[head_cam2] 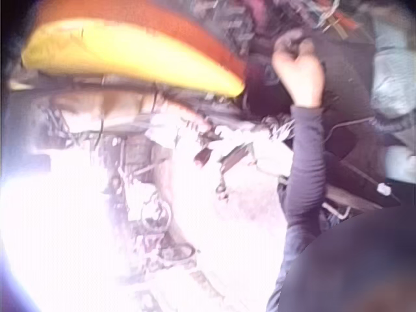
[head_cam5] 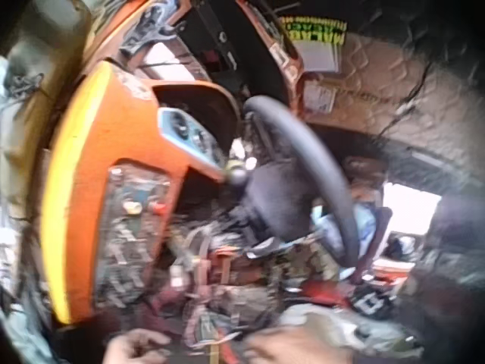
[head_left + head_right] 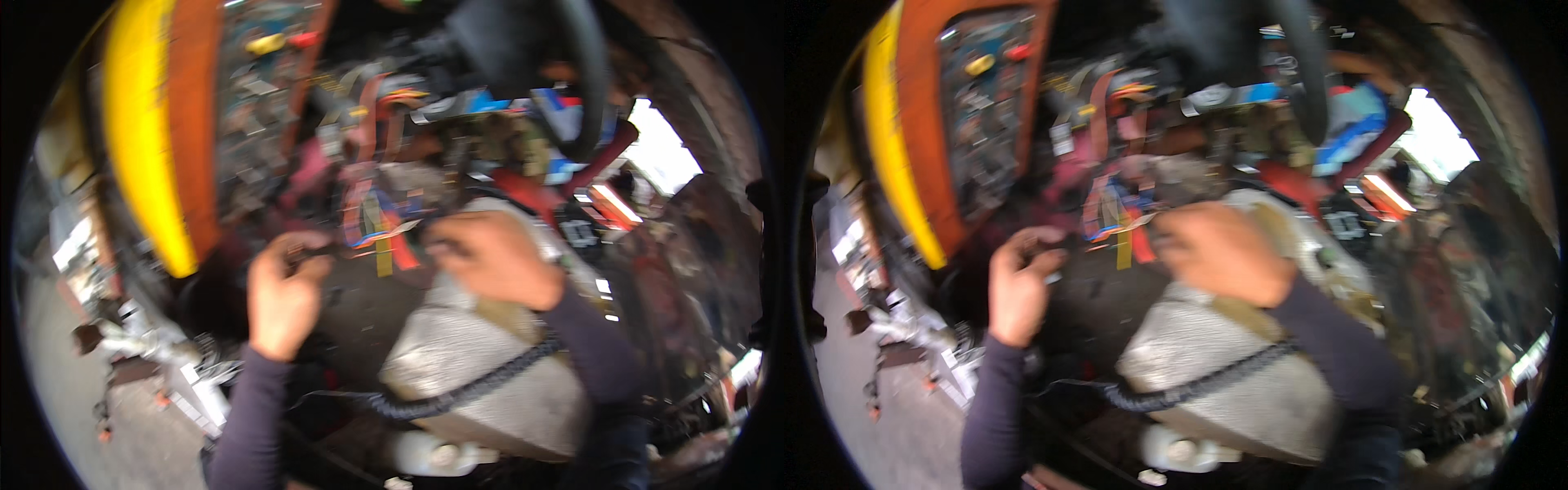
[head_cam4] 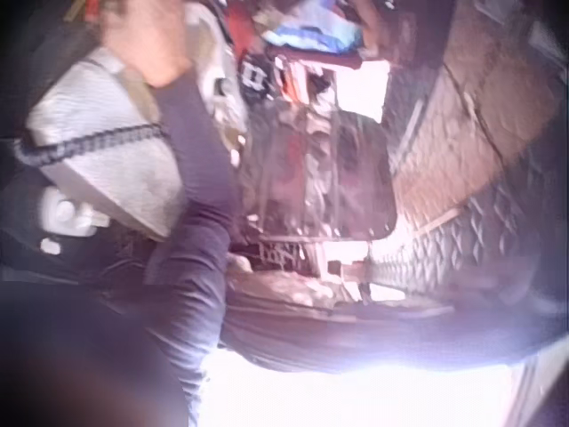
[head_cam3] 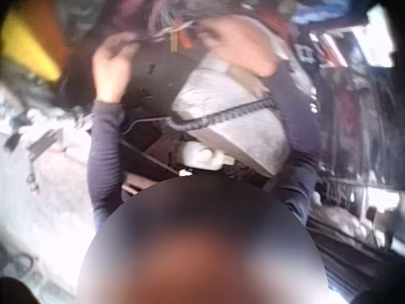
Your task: The person works on a tangle of multicolored wires inside the dashboard of a three-wheeled vehicle. They repeatedly strip, twist, and connect individual wires by hand, occasionally using a small flashlight to illuminate the workspace. The task involves troubleshooting and repairing the vehicle's electrical system.
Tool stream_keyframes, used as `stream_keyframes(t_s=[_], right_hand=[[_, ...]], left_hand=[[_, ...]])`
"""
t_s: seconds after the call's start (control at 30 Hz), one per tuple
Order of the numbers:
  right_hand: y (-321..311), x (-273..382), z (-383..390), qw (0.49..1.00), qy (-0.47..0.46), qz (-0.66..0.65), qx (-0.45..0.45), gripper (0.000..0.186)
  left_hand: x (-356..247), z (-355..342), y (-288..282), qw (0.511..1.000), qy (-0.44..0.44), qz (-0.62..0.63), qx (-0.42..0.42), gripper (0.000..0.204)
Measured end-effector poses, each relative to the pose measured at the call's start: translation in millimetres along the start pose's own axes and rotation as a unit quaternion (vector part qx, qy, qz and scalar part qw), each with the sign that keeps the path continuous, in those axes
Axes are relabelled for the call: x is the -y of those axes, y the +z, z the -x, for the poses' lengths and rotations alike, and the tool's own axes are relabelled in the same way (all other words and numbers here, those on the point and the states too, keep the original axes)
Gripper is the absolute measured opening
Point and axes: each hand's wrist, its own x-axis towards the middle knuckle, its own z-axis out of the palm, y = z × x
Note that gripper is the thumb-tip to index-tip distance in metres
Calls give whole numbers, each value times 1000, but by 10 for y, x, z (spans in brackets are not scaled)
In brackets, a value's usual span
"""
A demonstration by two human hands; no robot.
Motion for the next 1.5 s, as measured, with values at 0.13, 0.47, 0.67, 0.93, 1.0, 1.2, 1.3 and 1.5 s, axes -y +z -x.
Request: stream_keyframes(t_s=[0.13,0.47,0.67,0.93,1.0,1.2,1.3,1.5], right_hand=[[73,82,-159,998,48,34,23,14],[276,283,-177,986,128,-103,41,20],[294,155,-140,978,157,-132,21,18],[260,147,-105,980,175,-96,-3,21],[273,146,-96,974,177,-139,4,19],[420,176,-99,949,140,-283,-21,23],[462,222,-104,902,172,-396,-1,23],[489,276,-134,874,204,-441,22,25]], left_hand=[[26,-36,210,997,73,-28,28,13],[66,-110,174,957,212,-178,83,17],[-16,-44,164,971,174,-146,78,10],[-22,17,137,977,153,-139,57,12],[-30,25,139,975,168,-139,48,11],[-63,59,143,980,152,-123,35,10],[-81,70,131,985,127,-107,38,11],[-105,91,108,988,113,-101,34,11]])
